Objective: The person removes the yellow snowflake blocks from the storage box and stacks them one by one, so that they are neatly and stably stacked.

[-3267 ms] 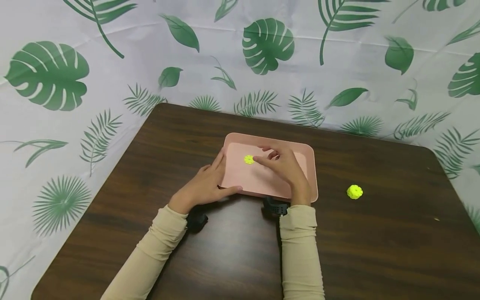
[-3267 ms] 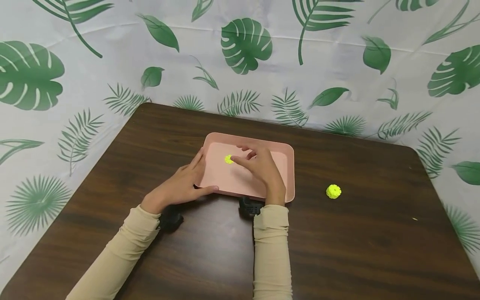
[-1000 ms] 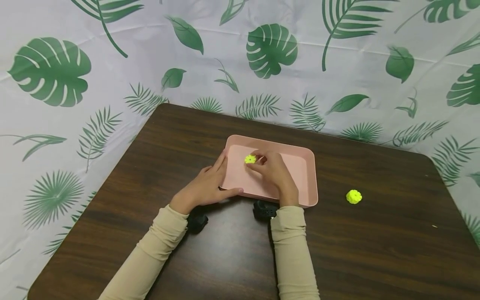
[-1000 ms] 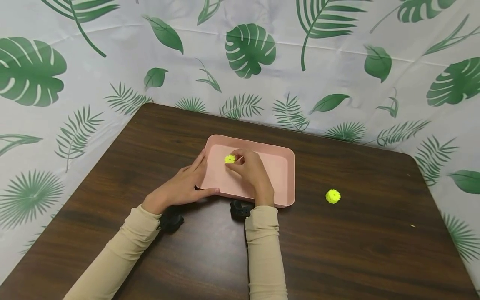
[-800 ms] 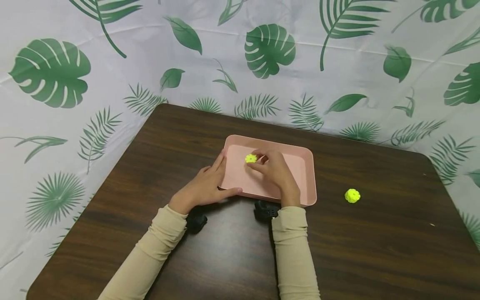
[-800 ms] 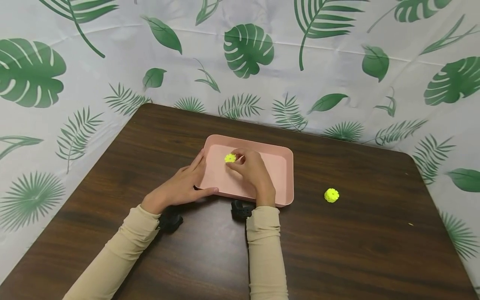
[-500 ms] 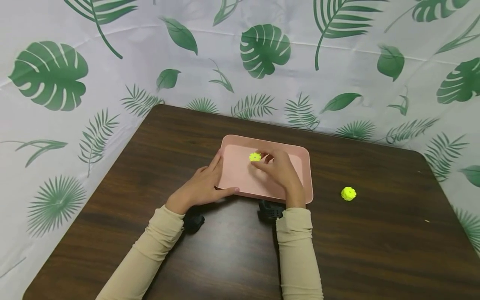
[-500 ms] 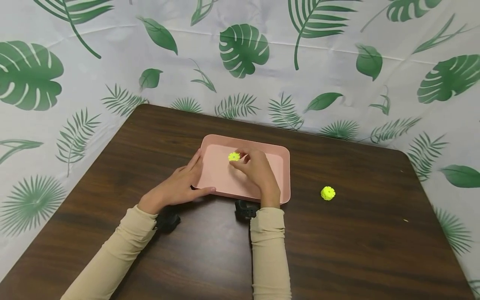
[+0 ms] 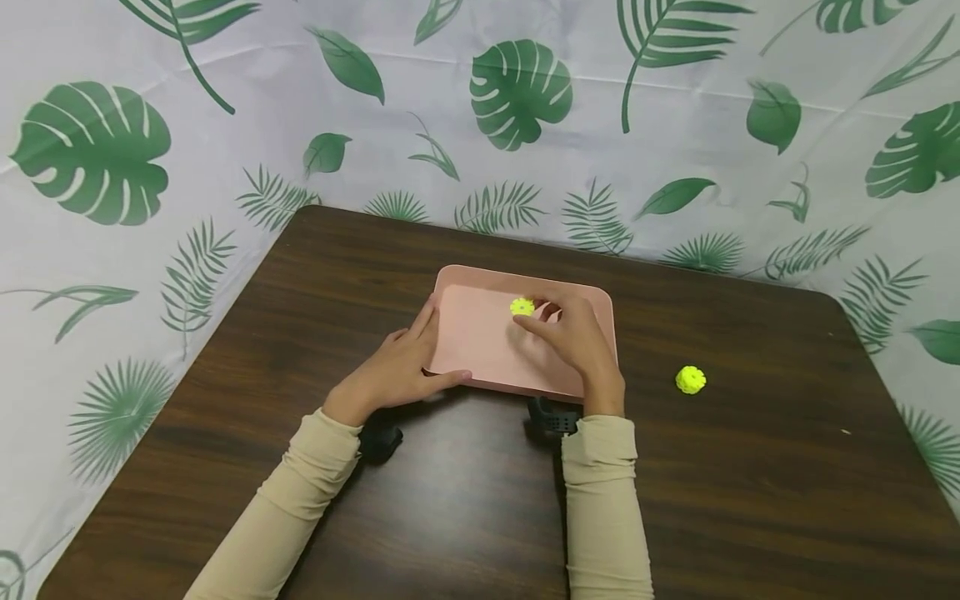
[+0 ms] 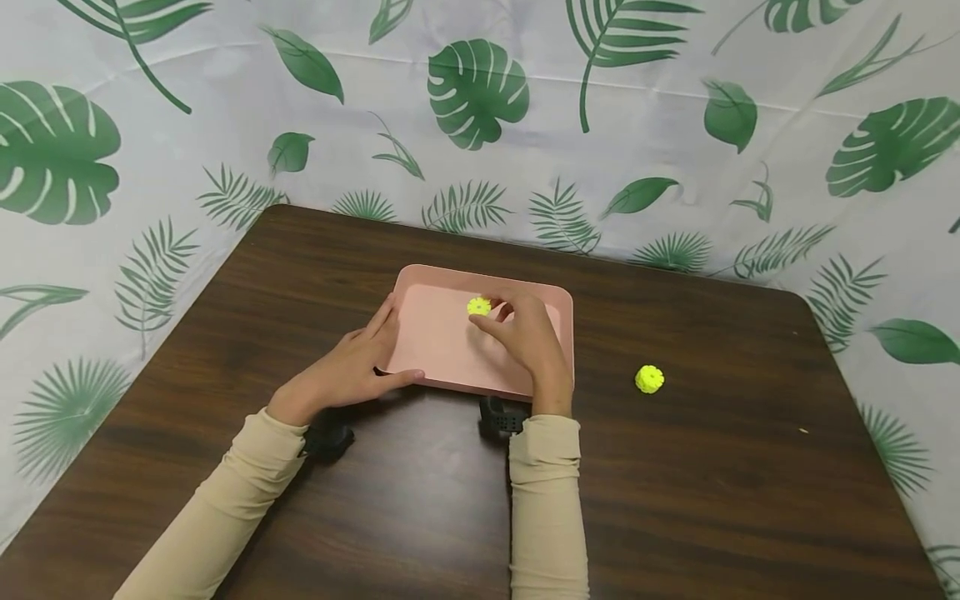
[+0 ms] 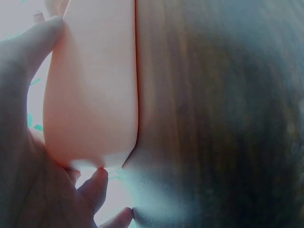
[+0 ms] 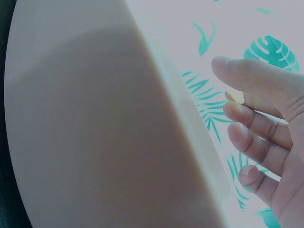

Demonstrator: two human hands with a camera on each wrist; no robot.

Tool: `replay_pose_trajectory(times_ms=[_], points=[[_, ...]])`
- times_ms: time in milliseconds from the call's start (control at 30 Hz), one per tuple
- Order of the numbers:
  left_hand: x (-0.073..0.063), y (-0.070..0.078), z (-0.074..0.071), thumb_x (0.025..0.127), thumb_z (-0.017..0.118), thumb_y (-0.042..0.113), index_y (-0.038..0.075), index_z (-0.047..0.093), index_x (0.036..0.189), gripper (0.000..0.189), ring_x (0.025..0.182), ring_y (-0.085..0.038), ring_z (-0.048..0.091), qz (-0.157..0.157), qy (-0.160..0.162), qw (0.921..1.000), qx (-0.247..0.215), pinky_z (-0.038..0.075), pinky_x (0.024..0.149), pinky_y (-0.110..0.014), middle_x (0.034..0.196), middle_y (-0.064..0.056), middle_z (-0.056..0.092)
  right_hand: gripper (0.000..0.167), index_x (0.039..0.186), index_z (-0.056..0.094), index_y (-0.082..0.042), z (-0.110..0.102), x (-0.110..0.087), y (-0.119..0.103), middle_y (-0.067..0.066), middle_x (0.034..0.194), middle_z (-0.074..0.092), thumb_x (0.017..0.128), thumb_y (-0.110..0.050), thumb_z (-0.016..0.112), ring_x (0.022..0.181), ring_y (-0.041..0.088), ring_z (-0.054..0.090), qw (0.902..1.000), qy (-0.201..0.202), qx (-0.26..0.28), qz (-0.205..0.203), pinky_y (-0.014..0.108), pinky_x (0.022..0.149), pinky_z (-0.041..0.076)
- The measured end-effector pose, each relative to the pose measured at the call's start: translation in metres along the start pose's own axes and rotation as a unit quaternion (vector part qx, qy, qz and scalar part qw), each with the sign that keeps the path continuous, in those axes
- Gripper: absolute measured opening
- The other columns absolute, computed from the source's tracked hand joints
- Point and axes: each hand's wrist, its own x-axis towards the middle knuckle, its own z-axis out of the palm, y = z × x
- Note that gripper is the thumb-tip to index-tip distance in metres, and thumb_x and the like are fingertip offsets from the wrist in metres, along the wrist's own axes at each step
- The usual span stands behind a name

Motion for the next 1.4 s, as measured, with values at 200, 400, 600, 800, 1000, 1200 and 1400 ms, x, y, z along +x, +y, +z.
replay_pose_trajectory(times_ms=[200, 400, 600, 800, 1000, 1200, 1400], points=[[-0.001, 0.000, 0.000, 0.096, 0.054, 0.070, -0.003, -0.002, 0.162, 0.114, 0.154, -0.028, 0.027, 0.001, 0.000, 1.0000, -0.008, 0.022, 0.120, -0.060, 0.172, -0.012, -0.014, 0.027, 0.113, 0.075, -0.005, -0.005, -0.003, 0.003, 0.010, 0.102, 0.068, 0.090, -0.015, 0.083, 0.086, 0.025, 0.061, 0.9999, 0.010, -0.003, -0.001, 0.038, 0.078, 0.051], [-0.001, 0.002, -0.002, 0.096, 0.056, 0.068, -0.006, -0.001, 0.162, 0.114, 0.156, -0.028, 0.023, 0.004, 0.001, 0.9999, -0.011, 0.022, 0.120, -0.061, 0.172, -0.013, -0.014, 0.027, 0.113, 0.077, -0.001, -0.015, -0.006, 0.010, 0.014, 0.094, 0.068, 0.087, -0.007, 0.084, 0.078, 0.027, 0.061, 0.9983, 0.034, -0.005, -0.047, 0.048, 0.075, 0.054], [-0.001, 0.003, -0.001, 0.096, 0.055, 0.069, -0.003, -0.002, 0.162, 0.113, 0.156, -0.026, 0.020, 0.005, -0.002, 0.9999, -0.014, 0.021, 0.120, -0.060, 0.172, -0.011, -0.016, 0.032, 0.120, 0.074, -0.005, -0.026, -0.015, 0.013, 0.013, 0.103, 0.063, 0.090, -0.012, 0.083, 0.088, 0.027, 0.058, 0.9995, 0.029, -0.008, 0.009, 0.044, 0.081, 0.050], [0.000, 0.000, 0.000, 0.097, 0.053, 0.069, -0.003, -0.003, 0.163, 0.113, 0.158, -0.026, 0.015, 0.007, -0.003, 1.0000, -0.004, 0.023, 0.119, -0.061, 0.171, -0.012, -0.018, 0.041, 0.128, 0.068, -0.005, -0.034, -0.025, 0.018, 0.014, 0.110, 0.063, 0.092, -0.020, 0.081, 0.094, 0.029, 0.058, 0.9979, 0.027, -0.017, 0.057, 0.042, 0.083, 0.050], [0.000, -0.001, 0.002, 0.097, 0.052, 0.070, -0.002, -0.004, 0.163, 0.112, 0.157, -0.026, 0.015, 0.004, -0.005, 1.0000, -0.007, 0.023, 0.119, -0.061, 0.171, -0.011, -0.019, 0.036, 0.122, 0.070, -0.004, -0.042, -0.030, 0.024, 0.013, 0.105, 0.065, 0.092, -0.022, 0.081, 0.092, 0.028, 0.058, 0.9968, 0.036, -0.033, 0.063, 0.041, 0.081, 0.050], [0.000, 0.001, 0.001, 0.098, 0.053, 0.068, 0.000, -0.005, 0.163, 0.111, 0.158, -0.025, 0.011, 0.004, -0.004, 0.9998, -0.018, 0.022, 0.120, -0.062, 0.171, -0.011, -0.019, 0.035, 0.117, 0.070, 0.001, -0.053, -0.038, 0.031, 0.015, 0.100, 0.062, 0.093, -0.022, 0.081, 0.087, 0.028, 0.056, 0.9951, 0.049, -0.054, 0.068, 0.039, 0.077, 0.048], [-0.001, 0.002, 0.000, 0.097, 0.053, 0.068, 0.002, -0.006, 0.164, 0.111, 0.159, -0.024, 0.009, 0.002, -0.005, 0.9998, -0.020, 0.022, 0.120, -0.061, 0.171, -0.009, -0.019, 0.037, 0.122, 0.070, 0.001, -0.067, -0.047, 0.040, 0.016, 0.103, 0.062, 0.094, -0.021, 0.080, 0.089, 0.026, 0.055, 0.9933, 0.058, -0.058, 0.082, 0.037, 0.080, 0.047]])
